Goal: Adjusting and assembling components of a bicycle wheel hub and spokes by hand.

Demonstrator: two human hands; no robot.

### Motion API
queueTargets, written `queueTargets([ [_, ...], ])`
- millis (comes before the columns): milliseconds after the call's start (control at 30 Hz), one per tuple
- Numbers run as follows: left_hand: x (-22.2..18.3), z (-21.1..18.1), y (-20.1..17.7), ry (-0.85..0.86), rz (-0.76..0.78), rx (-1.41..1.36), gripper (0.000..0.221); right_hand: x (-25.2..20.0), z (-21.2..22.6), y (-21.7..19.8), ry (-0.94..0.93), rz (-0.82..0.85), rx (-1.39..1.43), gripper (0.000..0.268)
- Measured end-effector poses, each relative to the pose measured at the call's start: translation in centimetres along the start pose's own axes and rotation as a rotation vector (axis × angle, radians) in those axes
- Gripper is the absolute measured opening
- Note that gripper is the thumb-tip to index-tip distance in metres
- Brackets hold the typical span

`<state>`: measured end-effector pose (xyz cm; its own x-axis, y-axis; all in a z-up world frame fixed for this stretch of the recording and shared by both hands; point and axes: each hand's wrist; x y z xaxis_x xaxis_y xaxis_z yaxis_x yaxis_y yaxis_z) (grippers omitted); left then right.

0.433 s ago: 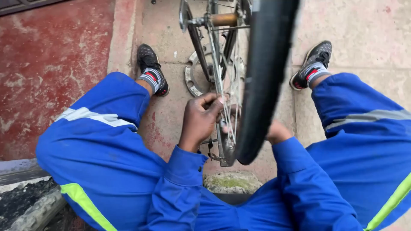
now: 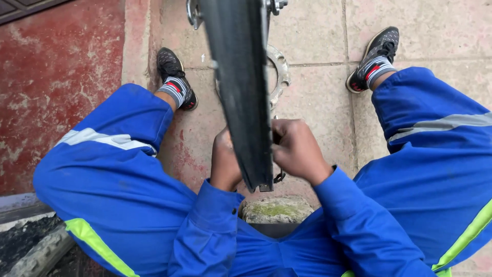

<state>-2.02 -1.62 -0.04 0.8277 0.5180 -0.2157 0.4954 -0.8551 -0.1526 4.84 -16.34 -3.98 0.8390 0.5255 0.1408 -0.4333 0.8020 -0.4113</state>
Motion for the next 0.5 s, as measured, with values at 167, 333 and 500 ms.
queueTargets([
  [167, 0.4, 0.3, 0.3, -0.010, 0.028, -0.005, 0.011, -1.3, 3.7, 0.2, 0.217, -0.092, -0.019, 0.014],
  [333, 1.7, 0.4, 0.3, -0.006, 0.078, -0.005, 0.011, -1.6, 5.0, -1.6, 0.044, -0.021, -0.166, 0.019],
  [500, 2.7, 1.6, 0.1, -0.019, 0.107, -0.001, 0.011, -1.5, 6.7, -1.8, 0.035, -0.091, 0.021, 0.009],
])
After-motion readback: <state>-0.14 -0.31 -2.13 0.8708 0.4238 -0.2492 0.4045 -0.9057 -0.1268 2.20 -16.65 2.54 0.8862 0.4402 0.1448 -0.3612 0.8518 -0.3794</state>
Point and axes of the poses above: each hand's wrist, its own x-axis towards the middle knuckle, its own y-axis out of the palm, z = x × y, and after that the axes turned 7 degrees about -z, right-handed
